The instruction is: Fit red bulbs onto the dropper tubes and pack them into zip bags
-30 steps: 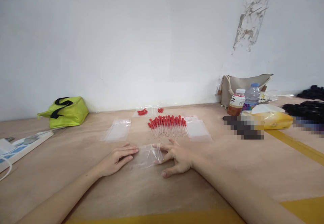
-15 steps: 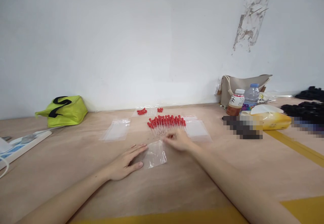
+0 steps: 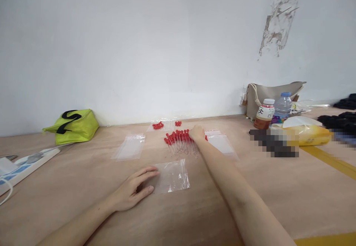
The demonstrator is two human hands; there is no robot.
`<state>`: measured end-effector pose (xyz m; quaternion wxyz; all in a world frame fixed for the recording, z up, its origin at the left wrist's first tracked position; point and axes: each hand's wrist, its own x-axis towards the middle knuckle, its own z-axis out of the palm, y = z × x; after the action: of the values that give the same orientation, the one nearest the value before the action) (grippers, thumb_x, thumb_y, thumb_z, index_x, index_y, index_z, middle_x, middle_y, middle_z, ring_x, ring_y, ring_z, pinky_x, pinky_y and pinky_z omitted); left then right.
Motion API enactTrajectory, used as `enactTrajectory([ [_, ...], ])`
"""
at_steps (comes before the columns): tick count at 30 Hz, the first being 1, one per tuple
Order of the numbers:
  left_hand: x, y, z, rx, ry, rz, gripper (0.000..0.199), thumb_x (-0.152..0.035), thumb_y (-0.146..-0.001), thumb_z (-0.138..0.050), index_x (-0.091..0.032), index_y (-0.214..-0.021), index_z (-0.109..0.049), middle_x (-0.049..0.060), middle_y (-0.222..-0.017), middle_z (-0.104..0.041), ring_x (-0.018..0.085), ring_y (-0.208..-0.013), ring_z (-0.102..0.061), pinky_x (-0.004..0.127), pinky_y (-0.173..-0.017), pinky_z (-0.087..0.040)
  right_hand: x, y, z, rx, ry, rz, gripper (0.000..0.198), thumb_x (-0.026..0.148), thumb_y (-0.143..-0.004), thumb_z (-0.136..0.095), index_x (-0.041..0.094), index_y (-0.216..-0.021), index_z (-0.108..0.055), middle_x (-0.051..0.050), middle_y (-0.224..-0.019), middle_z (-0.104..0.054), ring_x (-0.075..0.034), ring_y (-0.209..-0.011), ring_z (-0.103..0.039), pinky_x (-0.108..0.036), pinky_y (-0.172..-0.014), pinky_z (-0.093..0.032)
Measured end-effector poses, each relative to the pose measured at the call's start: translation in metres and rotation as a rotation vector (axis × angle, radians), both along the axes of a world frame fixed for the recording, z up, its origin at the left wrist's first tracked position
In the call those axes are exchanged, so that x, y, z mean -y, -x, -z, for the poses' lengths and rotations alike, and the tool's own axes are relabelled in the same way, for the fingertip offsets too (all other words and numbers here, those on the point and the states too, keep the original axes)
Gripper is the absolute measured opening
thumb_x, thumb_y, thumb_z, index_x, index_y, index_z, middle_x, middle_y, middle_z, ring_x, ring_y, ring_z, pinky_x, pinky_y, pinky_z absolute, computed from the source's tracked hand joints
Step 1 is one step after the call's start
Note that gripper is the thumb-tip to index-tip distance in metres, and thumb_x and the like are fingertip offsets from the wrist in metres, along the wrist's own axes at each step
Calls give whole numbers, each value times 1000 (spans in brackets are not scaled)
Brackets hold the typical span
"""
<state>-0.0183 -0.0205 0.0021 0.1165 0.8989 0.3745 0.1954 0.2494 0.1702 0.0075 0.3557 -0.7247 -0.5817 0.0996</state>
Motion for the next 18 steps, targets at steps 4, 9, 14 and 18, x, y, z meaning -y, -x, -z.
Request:
enactTrajectory([
  [4, 1, 3, 0, -33, 23, 22, 41, -32, -85, -45, -26, -126, -40, 6, -128, -43, 21, -116, -41, 38, -98, -34, 2, -6, -13, -46, -31, -7, 11, 20, -64, -56, 11, -63, -63, -16, -71, -65, -25, -74, -61, -30, -63, -43],
  [9, -1, 1, 0, -30, 47, 20, 44, -35, -84, -45, -26, -127, -38, 6, -131, -40, 22, -118, -38, 39, -99, -32, 32, -27, -39, -164, -215, -44, 25, 33, -78, -43, 14, -88, -55, -8, -80, -64, -15, -72, -60, -24, -63, -45],
  [14, 0, 1, -5, -19, 50, 12, 42, -37, -86, -42, -26, -126, -39, 5, -132, -39, 23, -120, -35, 39, -100, -31, 91, -42, -20, -739, -361, -253, 27, 41, -74, -50, 19, -87, -41, 2, -65, -55, -9, -48, -52, -21, -44, -44],
  [18, 1, 3, -9, -27, 49, 20, 43, -36, -85, -43, -26, -127, -37, 5, -131, -39, 23, -121, -34, 41, -101, -29, 123, -42, 12, -938, -284, -262, 30, 43, -69, -56, 20, -80, -40, 4, -61, -52, -8, -45, -50, -20, -42, -44],
])
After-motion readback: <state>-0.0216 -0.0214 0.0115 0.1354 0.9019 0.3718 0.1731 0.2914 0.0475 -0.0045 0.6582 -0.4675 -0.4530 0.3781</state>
